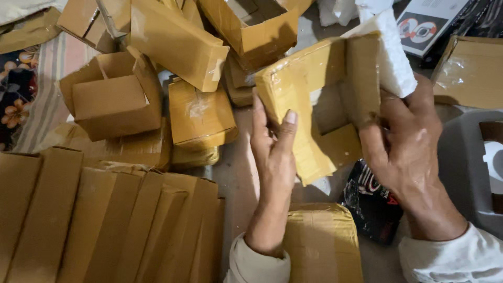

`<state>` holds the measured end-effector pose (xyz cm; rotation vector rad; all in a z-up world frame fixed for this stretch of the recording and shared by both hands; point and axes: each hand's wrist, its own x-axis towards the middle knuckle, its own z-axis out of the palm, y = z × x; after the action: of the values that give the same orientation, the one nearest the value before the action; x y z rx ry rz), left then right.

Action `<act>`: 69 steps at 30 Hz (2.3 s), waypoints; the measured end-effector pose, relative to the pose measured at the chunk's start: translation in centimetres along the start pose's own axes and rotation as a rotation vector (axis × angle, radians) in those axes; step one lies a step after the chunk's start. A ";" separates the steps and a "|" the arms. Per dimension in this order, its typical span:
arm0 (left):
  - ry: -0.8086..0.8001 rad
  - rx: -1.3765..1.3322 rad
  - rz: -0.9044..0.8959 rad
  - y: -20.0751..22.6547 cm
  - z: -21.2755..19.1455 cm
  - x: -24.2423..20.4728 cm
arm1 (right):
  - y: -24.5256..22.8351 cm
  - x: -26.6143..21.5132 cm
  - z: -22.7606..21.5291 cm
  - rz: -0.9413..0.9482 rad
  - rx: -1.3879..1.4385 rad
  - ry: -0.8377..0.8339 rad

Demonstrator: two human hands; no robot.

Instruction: The person places a white foam insert and a black smartwatch box into a small brown cardboard box. They close the flaps and seal the box using a tape dispenser with brown packing tape. The process is repeated for multiple boxes.

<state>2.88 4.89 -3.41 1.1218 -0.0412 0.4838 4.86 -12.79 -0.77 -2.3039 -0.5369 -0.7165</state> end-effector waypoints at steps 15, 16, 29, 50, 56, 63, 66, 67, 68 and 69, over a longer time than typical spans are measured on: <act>0.166 0.950 0.149 0.8 -0.9 0.2 | -1.9 -0.3 -2.1 0.033 -0.042 -0.074; 0.122 0.866 -0.008 1.4 -1.2 0.4 | -1.2 -0.1 -2.4 0.100 -0.077 -0.104; -0.446 1.403 0.413 13.3 1.0 -5.6 | 4.3 -0.6 -8.7 0.086 0.021 -0.547; -0.626 1.186 0.533 4.2 2.8 -3.5 | 3.4 1.9 -9.5 -0.279 -0.261 -0.454; -0.769 1.386 0.357 2.7 4.0 -3.4 | 2.9 1.6 -9.0 -0.072 -0.243 -0.432; -0.843 1.354 0.223 1.9 3.7 -3.7 | 4.2 0.9 -8.6 -0.031 -0.229 -0.372; -0.946 1.350 0.204 2.1 4.1 -4.0 | 3.7 1.6 -8.6 -0.032 -0.269 -0.379; -0.987 1.348 0.209 2.1 4.2 -4.0 | 3.6 1.6 -8.7 -0.032 -0.280 -0.380; -0.967 1.328 0.290 2.1 4.3 -3.9 | 3.4 1.7 -8.8 -0.035 -0.283 -0.381; -0.945 1.303 0.359 2.0 4.4 -3.9 | 3.4 1.6 -9.0 -0.037 -0.283 -0.392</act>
<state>-0.51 0.37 -0.83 2.5779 -0.8635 0.2081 4.80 -21.07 4.39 -2.7284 -0.6919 -0.3722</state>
